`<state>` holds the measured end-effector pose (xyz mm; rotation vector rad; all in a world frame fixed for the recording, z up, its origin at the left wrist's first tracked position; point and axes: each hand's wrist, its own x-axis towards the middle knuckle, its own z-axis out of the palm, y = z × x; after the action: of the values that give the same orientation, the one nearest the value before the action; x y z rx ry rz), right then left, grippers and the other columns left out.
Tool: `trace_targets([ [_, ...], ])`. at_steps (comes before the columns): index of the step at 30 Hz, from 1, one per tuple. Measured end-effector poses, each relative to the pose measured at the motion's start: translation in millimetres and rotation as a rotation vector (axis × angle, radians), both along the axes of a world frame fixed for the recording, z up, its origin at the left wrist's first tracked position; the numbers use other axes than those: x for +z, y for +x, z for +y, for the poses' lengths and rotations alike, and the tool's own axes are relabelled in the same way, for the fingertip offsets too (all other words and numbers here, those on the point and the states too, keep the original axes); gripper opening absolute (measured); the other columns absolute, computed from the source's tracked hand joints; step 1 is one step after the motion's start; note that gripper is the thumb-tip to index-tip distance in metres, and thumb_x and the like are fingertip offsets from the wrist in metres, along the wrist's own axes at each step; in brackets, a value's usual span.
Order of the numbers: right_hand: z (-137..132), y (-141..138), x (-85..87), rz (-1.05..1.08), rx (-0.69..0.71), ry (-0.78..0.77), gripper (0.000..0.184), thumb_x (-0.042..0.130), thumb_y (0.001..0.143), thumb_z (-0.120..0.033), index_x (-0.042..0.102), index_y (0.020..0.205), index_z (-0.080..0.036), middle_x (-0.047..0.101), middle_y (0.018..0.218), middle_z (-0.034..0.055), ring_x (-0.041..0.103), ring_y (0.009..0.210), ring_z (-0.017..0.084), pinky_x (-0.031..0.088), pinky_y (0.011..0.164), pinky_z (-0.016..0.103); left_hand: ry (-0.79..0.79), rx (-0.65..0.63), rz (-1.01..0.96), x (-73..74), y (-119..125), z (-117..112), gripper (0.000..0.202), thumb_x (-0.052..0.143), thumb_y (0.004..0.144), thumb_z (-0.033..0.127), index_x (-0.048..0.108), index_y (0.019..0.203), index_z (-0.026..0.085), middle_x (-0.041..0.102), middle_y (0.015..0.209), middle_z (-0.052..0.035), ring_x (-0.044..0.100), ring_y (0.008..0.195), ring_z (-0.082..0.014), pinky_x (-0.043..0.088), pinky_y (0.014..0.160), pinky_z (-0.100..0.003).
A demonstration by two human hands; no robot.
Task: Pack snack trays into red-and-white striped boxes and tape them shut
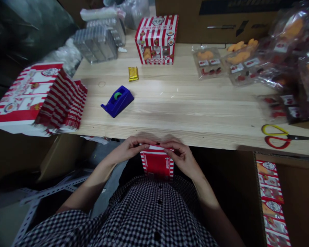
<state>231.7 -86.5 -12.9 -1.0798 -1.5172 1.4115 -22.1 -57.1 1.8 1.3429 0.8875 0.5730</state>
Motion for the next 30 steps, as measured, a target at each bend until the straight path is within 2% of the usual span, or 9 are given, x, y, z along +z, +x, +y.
trace_targets([
  [2, 0, 2, 0.4, -0.011, -0.001, 0.003, 0.018, 0.065, 0.095, -0.03, 0.078, 0.107, -0.035, 0.072, 0.111, 0.0042, 0.064, 0.109, 0.024, 0.051, 0.097, 0.046, -0.022, 0.131, 0.022, -2.6, 0, -11, 0.025, 0.068, 0.093, 0.031, 0.075, 0.115, 0.021, 0.077, 0.115, -0.0082, 0.071, 0.103, -0.0191, 0.055, 0.092, -0.035],
  [4, -1, 3, 2.0, -0.014, 0.012, -0.012, 0.017, 0.066, 0.095, -0.031, 0.078, 0.106, -0.034, 0.072, 0.111, 0.0047, 0.064, 0.109, 0.024, 0.051, 0.097, 0.046, -0.051, 0.162, 0.038, -0.7, -2, -17, 0.027, 0.068, 0.092, 0.032, 0.075, 0.116, 0.021, 0.078, 0.114, -0.0085, 0.072, 0.1, -0.0194, 0.056, 0.091, -0.035],
  [7, -2, 3, 6.2, -0.002, 0.05, -0.038, 0.014, 0.067, 0.094, -0.032, 0.078, 0.102, -0.032, 0.072, 0.111, 0.0051, 0.065, 0.108, 0.024, 0.051, 0.096, 0.044, 0.003, 0.029, 0.08, 9.8, -14, -15, 0.031, 0.063, 0.096, 0.031, 0.071, 0.125, 0.024, 0.076, 0.121, -0.0077, 0.072, 0.103, -0.0194, 0.056, 0.092, -0.036],
  [11, 0, 2, 11.5, 0.013, 0.098, -0.053, 0.014, 0.066, 0.094, -0.033, 0.078, 0.101, -0.032, 0.072, 0.112, 0.0054, 0.066, 0.108, 0.024, 0.051, 0.095, 0.044, 0.215, -0.192, 0.204, 25.7, -28, 0, 0.031, 0.06, 0.097, 0.027, 0.07, 0.127, 0.027, 0.077, 0.118, -0.0053, 0.073, 0.098, -0.0181, 0.056, 0.087, -0.031],
  [14, 1, 4, 10.7, 0.018, 0.13, -0.062, 0.014, 0.065, 0.095, -0.032, 0.077, 0.101, -0.031, 0.072, 0.115, 0.0051, 0.065, 0.11, 0.024, 0.05, 0.096, 0.044, 0.304, -0.227, 0.254, 29.3, -29, 7, 0.029, 0.062, 0.096, 0.025, 0.072, 0.123, 0.027, 0.078, 0.115, -0.0054, 0.075, 0.097, -0.0182, 0.056, 0.085, -0.029],
  [20, -2, 9, -3.7, -0.008, 0.089, -0.038, 0.018, 0.063, 0.097, -0.031, 0.076, 0.109, -0.035, 0.072, 0.124, 0.0025, 0.063, 0.12, 0.024, 0.048, 0.105, 0.049, 0.387, -0.099, 0.262, 21.3, -21, 2, 0.026, 0.065, 0.095, 0.027, 0.075, 0.118, 0.025, 0.079, 0.112, -0.0077, 0.075, 0.1, -0.0199, 0.057, 0.087, -0.033],
  [22, -3, 10, -7.2, -0.025, 0.082, -0.01, 0.02, 0.063, 0.097, -0.031, 0.076, 0.111, -0.037, 0.073, 0.123, 0.0017, 0.063, 0.121, 0.024, 0.048, 0.107, 0.05, 0.392, -0.104, 0.231, 18.5, -22, -4, 0.029, 0.061, 0.097, 0.026, 0.072, 0.124, 0.026, 0.076, 0.12, -0.0086, 0.072, 0.11, -0.0204, 0.056, 0.095, -0.036],
  [26, -4, 11, -8.0, -0.042, 0.067, 0.022, 0.022, 0.062, 0.098, -0.029, 0.076, 0.112, -0.038, 0.074, 0.124, 0.0012, 0.065, 0.12, 0.023, 0.048, 0.107, 0.049, 0.401, -0.107, 0.188, 10.0, -26, -19, 0.043, 0.063, 0.096, 0.024, 0.06, 0.139, 0.028, 0.061, 0.143, -0.0093, 0.059, 0.132, -0.0222, 0.046, 0.113, -0.044],
  [30, -12, 12, -5.8, -0.102, 0.112, 0.037, 0.028, 0.065, 0.096, -0.029, 0.073, 0.121, -0.038, 0.068, 0.134, 0.0025, 0.06, 0.128, 0.025, 0.043, 0.113, 0.051, 0.336, 0.052, 0.12, -4.8, -22, -33, 0.038, 0.067, 0.093, 0.027, 0.067, 0.131, 0.027, 0.064, 0.14, -0.0084, 0.059, 0.133, -0.0238, 0.046, 0.113, -0.047],
])
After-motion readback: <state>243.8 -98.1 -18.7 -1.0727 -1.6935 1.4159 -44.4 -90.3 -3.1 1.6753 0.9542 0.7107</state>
